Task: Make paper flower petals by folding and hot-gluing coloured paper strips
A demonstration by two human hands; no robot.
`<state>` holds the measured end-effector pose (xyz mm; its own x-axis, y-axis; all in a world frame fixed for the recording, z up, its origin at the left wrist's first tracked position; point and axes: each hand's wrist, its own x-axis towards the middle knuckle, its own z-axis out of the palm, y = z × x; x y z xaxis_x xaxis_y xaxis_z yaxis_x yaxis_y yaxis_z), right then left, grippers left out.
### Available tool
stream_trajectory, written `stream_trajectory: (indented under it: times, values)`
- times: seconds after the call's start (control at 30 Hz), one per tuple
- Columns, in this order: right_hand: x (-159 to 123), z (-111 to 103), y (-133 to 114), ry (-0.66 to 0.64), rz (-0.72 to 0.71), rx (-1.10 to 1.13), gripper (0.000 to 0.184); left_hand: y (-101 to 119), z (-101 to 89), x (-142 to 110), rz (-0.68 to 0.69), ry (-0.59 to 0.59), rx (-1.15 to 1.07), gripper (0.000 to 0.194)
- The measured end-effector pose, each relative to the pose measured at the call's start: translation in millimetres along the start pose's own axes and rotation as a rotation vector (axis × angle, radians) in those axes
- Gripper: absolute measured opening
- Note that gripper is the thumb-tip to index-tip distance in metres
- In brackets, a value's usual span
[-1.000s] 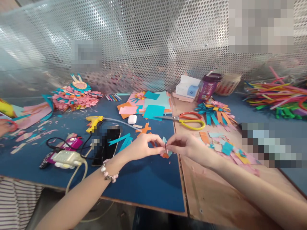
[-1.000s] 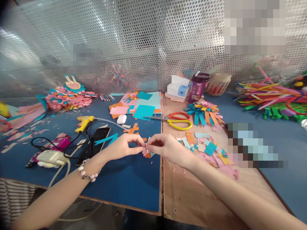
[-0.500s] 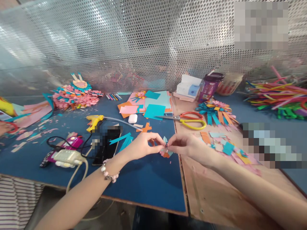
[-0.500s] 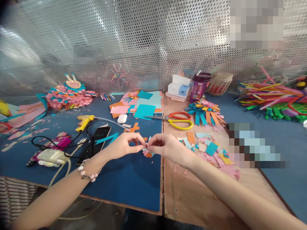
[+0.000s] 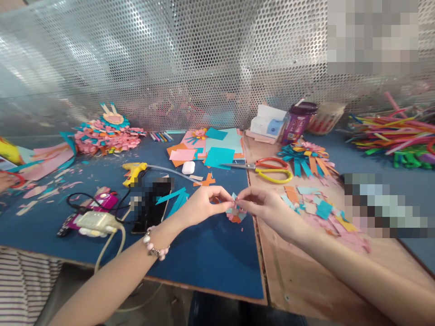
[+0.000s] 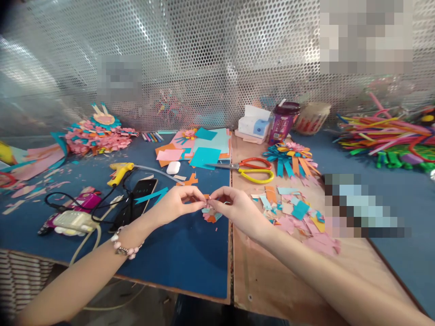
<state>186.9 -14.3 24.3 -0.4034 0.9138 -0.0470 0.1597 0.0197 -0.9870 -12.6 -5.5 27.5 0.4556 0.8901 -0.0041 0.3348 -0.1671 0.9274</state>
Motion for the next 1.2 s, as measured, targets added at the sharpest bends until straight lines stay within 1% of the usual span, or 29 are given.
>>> stream_trajectory:
  times: [0.23,0.47,0.7,1.0,1.2]
  values:
    - [-2,5,-3,-0.018,-0.003,0.035,0.021,0,0.5,0,-0.008,-0.001,-0.016,0.016]
    - [-2,8,-5,-0.004,0.018,0.036,0.021,2,2.8,0,-0.043,0.015,-0.024,0.016]
    - [-3,9,-3,0.055,0.021,0.004,0.017,3,4.0,0,-0.064,0.019,-0.025,0.015]
    - [-3,11,-5,0.075,0.021,-0.042,0.017,2,4.6,1,-0.072,0.015,-0.026,0.017]
    - [-3,13,-1,0.085,0.029,-0.046,0.018,1,5.3,1,-0.065,0.015,-0.022,0.017]
